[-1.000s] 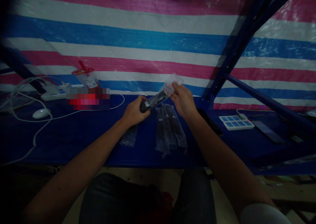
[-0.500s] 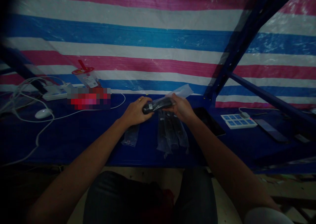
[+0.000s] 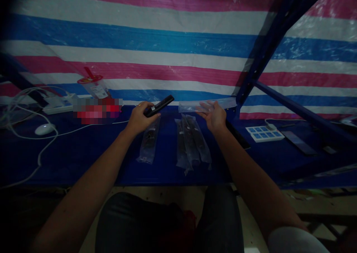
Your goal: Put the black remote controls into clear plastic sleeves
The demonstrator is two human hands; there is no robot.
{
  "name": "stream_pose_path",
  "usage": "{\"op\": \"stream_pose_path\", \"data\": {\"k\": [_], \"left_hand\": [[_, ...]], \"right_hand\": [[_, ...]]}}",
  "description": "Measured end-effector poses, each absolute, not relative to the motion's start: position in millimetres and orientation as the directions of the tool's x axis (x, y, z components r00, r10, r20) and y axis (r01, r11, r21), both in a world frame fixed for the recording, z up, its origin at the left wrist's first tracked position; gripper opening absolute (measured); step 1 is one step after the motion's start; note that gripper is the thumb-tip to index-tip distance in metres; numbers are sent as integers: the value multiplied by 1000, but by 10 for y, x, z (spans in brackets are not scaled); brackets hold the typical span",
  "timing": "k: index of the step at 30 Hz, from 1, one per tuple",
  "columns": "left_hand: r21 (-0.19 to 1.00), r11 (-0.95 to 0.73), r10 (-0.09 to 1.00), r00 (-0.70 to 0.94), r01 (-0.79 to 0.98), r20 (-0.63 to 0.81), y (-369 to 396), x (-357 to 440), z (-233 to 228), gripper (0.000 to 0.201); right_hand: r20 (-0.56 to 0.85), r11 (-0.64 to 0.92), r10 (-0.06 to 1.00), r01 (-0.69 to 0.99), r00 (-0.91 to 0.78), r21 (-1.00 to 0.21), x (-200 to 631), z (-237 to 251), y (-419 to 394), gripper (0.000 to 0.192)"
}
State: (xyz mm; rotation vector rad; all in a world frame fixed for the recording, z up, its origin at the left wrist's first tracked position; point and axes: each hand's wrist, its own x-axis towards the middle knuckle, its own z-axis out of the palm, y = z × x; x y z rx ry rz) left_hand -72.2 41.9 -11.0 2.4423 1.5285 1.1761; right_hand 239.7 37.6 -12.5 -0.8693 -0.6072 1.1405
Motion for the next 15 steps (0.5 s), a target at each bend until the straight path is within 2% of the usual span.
{"op": "stream_pose_path", "data": {"k": [3, 7, 10, 15], "left_hand": [[397, -506, 767, 189, 766, 613, 404, -691, -127, 33], [320, -513, 759, 246, 797, 603, 319, -605, -122, 41], [184, -562, 742, 394, 806, 542, 245, -495, -105, 50], [-69, -633, 704, 610, 771, 364, 229, -303, -43, 54]], "right_hand": [[-34, 127, 959, -537, 280, -834, 2351, -136, 358, 32], [-101, -34, 991, -555, 92, -831, 2214, -203, 308, 43], [-95, -86, 995, -537, -11, -839, 2071, -231, 241, 51], [-66, -135, 987, -549, -144, -825, 1922, -173, 129, 64]]}}
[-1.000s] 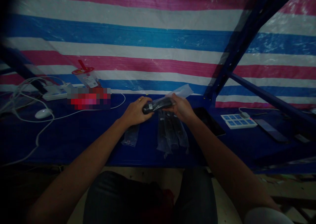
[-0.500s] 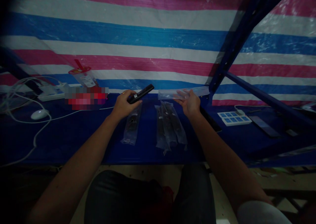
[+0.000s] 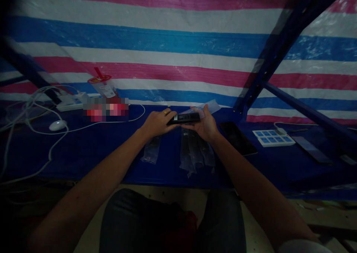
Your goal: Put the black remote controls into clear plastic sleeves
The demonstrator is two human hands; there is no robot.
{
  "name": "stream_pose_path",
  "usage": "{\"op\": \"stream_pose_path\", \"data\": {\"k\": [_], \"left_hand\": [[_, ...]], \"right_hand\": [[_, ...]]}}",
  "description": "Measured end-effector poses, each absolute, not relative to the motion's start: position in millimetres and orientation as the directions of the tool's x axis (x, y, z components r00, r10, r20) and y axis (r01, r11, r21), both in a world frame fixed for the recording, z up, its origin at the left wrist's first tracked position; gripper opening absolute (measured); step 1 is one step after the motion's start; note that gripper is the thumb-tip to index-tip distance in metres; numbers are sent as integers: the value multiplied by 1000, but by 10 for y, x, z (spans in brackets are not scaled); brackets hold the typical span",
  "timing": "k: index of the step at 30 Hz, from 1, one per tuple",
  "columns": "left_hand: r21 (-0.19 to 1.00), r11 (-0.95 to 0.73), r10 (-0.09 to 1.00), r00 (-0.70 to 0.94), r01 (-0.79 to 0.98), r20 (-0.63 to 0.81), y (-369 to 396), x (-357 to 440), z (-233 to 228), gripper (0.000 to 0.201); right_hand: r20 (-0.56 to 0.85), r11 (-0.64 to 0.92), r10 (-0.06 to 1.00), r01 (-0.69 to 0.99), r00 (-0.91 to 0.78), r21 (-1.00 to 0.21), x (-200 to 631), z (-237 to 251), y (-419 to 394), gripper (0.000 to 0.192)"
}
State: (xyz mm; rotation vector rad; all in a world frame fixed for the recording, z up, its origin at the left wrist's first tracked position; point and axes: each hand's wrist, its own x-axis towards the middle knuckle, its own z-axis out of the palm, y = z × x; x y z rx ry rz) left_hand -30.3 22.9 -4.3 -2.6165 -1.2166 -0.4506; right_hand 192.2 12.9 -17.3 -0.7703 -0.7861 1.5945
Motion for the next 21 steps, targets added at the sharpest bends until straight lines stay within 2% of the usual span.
{"op": "stream_pose_path", "data": {"k": [3, 7, 9, 17, 21], "left_hand": [[-129, -649, 695, 654, 749, 299, 291, -248, 28, 54], [-107, -664, 699, 665, 740, 263, 365, -220, 114, 54], [-72, -663, 708, 655, 745, 264, 369, -204, 117, 54], [197, -568, 804, 487, 799, 340, 290, -211, -105, 69], [264, -602, 792, 521, 754, 319, 333, -353, -128, 62]], "right_hand": [[-40, -147, 980, -566, -196, -811, 1895, -144, 95, 60], [-1, -110, 981, -548, -196, -829, 1859, -159, 75, 24], [16, -88, 982, -535, -187, -840, 1838, -176, 69, 11], [-45, -84, 995, -533, -85, -842, 1793, -232, 92, 11], [-93, -111, 994, -552, -61, -826, 1825, -238, 115, 14]]}}
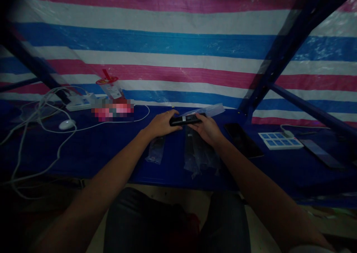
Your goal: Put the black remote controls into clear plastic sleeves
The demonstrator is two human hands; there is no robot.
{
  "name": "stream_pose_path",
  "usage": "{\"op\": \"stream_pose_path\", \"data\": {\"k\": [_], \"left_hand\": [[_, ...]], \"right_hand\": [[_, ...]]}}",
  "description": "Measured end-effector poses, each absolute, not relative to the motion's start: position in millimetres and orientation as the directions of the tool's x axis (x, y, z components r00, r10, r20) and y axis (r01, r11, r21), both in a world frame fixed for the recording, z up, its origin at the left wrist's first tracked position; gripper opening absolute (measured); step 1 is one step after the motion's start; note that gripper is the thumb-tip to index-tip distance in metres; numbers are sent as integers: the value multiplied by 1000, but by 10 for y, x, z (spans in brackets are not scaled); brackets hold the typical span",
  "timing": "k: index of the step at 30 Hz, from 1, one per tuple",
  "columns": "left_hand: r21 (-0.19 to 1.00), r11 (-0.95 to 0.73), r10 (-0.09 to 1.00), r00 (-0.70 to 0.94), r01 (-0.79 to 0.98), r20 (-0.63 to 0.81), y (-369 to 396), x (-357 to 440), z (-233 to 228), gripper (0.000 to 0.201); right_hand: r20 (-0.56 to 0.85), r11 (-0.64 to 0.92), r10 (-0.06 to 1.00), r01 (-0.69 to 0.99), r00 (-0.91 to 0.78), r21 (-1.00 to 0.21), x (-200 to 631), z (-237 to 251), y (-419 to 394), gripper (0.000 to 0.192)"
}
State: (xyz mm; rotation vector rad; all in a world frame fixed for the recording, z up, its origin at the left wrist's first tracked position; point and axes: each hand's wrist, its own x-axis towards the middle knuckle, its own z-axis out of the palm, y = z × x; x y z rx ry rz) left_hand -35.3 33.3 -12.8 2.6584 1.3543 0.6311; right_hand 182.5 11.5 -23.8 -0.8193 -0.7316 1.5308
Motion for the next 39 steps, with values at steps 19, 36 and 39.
{"op": "stream_pose_path", "data": {"k": [19, 36, 39], "left_hand": [[620, -558, 818, 495, 552, 295, 464, -476, -203, 53], [977, 187, 917, 338, 104, -212, 462, -443, -80, 14], [977, 182, 925, 319, 107, -207, 426, -415, -42, 13]], "right_hand": [[-45, -93, 994, -535, -102, -839, 1826, -252, 58, 9], [-38, -49, 999, -509, -33, -859, 1776, -208, 39, 9], [-20, -30, 999, -498, -27, -867, 1776, -195, 31, 12]]}}
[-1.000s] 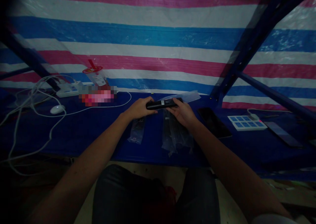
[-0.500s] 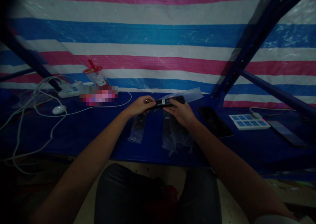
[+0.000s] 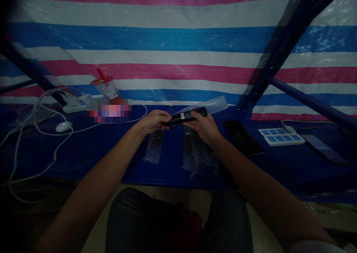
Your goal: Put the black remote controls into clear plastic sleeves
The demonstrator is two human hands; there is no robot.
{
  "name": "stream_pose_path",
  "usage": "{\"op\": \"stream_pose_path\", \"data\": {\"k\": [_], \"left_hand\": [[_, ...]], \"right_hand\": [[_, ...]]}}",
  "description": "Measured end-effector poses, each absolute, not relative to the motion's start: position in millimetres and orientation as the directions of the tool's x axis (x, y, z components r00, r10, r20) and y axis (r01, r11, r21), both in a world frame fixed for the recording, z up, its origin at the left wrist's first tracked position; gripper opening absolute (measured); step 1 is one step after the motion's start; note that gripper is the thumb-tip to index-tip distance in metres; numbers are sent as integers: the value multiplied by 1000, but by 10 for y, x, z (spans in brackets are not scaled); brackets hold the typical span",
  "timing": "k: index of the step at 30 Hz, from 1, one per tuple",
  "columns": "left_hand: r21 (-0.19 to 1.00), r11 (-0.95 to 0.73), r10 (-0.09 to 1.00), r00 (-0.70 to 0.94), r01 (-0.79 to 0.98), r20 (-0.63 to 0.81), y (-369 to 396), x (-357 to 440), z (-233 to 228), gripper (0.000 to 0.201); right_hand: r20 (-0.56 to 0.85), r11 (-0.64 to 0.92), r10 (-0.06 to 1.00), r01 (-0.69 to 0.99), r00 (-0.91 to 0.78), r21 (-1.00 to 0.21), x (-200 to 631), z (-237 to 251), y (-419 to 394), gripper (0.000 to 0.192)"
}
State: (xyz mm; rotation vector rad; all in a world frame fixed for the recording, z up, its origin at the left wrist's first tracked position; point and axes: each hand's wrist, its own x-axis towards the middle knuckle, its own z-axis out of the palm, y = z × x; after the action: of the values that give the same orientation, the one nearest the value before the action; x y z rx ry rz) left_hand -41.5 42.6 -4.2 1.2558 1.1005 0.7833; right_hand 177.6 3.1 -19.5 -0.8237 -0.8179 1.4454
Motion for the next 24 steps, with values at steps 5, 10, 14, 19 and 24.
{"op": "stream_pose_path", "data": {"k": [5, 10, 14, 19, 24], "left_hand": [[980, 157, 925, 329, 125, -190, 421, -407, -32, 12], [979, 114, 930, 328, 171, -165, 439, -407, -49, 11], [982, 83, 933, 334, 171, -137, 458, -413, -77, 12], [984, 98, 936, 323, 146, -141, 473, -432, -86, 13], [982, 153, 894, 410, 106, -184, 424, -436, -47, 13]], "right_hand": [[9, -1, 1000, -492, -17, -871, 1776, -185, 22, 8], [0, -3, 1000, -485, -6, -874, 1773, -167, 13, 6], [2, -5, 1000, -483, -14, -876, 1755, -152, -6, 7], [-6, -1, 1000, -489, 10, -872, 1731, -159, -22, 8], [1, 13, 1000, -509, 25, -860, 1737, -188, -6, 8]]}}
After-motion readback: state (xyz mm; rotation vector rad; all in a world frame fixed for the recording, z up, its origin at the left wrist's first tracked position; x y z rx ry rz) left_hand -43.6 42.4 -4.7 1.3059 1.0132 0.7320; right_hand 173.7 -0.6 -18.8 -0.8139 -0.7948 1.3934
